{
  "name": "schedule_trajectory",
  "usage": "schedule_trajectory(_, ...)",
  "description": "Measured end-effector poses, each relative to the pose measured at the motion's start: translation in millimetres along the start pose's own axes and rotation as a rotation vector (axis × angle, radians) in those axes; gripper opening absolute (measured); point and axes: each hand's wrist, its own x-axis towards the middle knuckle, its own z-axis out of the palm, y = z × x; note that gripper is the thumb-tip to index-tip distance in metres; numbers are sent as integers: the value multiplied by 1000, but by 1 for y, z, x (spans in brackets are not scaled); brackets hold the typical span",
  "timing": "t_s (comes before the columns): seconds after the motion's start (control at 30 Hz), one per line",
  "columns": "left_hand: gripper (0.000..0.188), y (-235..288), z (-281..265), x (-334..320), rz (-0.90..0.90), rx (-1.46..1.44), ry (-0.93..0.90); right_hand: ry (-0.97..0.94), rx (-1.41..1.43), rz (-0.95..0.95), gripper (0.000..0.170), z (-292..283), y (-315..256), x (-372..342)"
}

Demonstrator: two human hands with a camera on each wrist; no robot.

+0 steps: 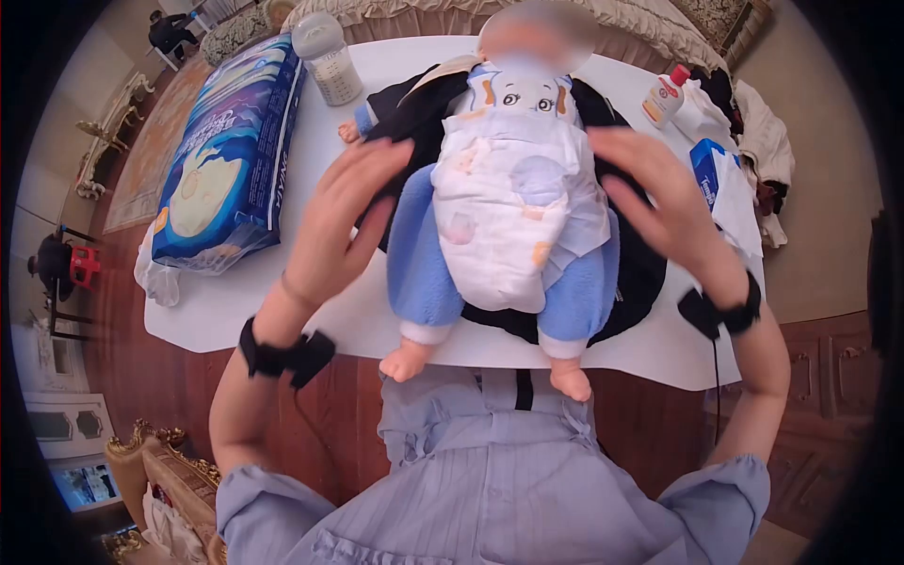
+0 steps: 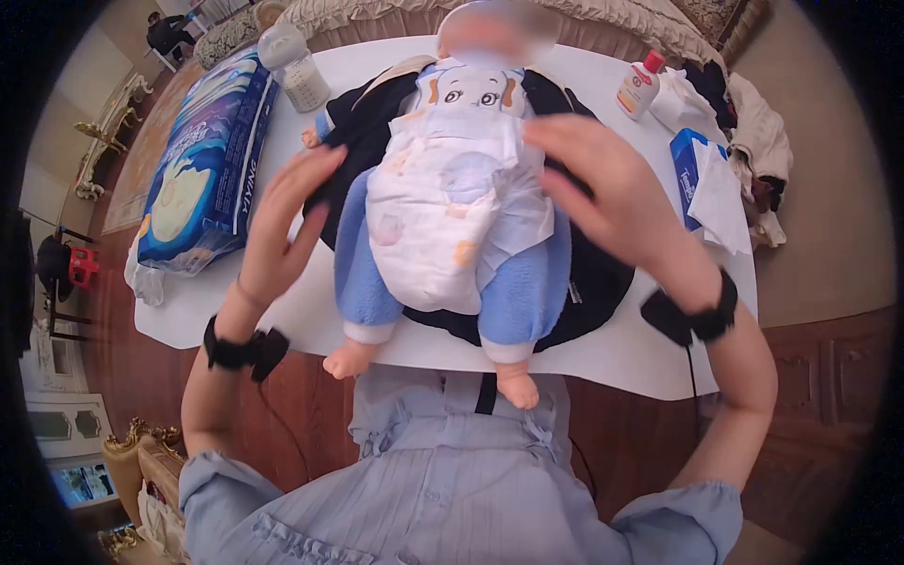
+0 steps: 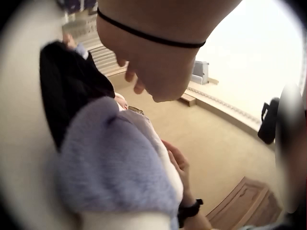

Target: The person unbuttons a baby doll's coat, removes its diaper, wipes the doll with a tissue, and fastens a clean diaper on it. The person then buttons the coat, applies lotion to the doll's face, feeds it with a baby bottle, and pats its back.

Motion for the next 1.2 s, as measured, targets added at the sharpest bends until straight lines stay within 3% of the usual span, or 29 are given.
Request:
schedule_trajectory(0.07,45,9,-11,-31,128,287,-167,-118,-106,-138,38,-13,-12,-38)
schedule_trajectory(0.13,44,28,-12,-55,302,411,-349,-195,-129,-392,38,-8,-26,-68)
schedule_trajectory(0.2,43,47,-2,-63,352,369,-349,-236,-178,-564,38,8,-50,-85)
schedule_trajectory(0.4,37,83,28,-54,497,361,-298,-352,-195,-560,38,23,-69,-81)
schedule_trajectory(0.53,36,76,22,-53,544,304,-308,-297,-54,-508,36,14,-58,-98)
schedule_trajectory(0.6,43,54,7,-48,268,63,-212,-241,-53,-414,35,1,-45,-106)
schedule_trajectory(0.63,47,40,2,-39,164,143,-141,-53,-82,-287,38,0,-36,-108)
schedule_trajectory(0.73,51,-18,13,-18,-190,353,37,128,-246,252,35,-16,-20,-106)
schedule_trajectory(0.83,40,-39,30,1,-485,498,-132,48,-284,449,37,-16,8,-112)
schedule_trajectory(0.93,41,-57,43,6,-456,581,-174,-53,-365,503,45,-7,29,-122)
schedule_trajectory(0.97,29,-54,41,10,-452,555,-197,-66,-384,474,48,-4,30,-118)
schedule_trajectory(1.0,29,-60,42,9,-441,547,-202,-80,-400,443,51,1,29,-113)
schedule_trajectory(1.03,29,-70,44,5,-417,562,-211,-17,-423,383,50,5,28,-107)
schedule_trajectory(1.13,37,-83,41,-6,-325,535,-169,-12,-502,440,45,15,37,-101)
schedule_trajectory(1.2,35,-90,36,-17,-401,353,-129,-106,-469,501,41,13,44,-105)
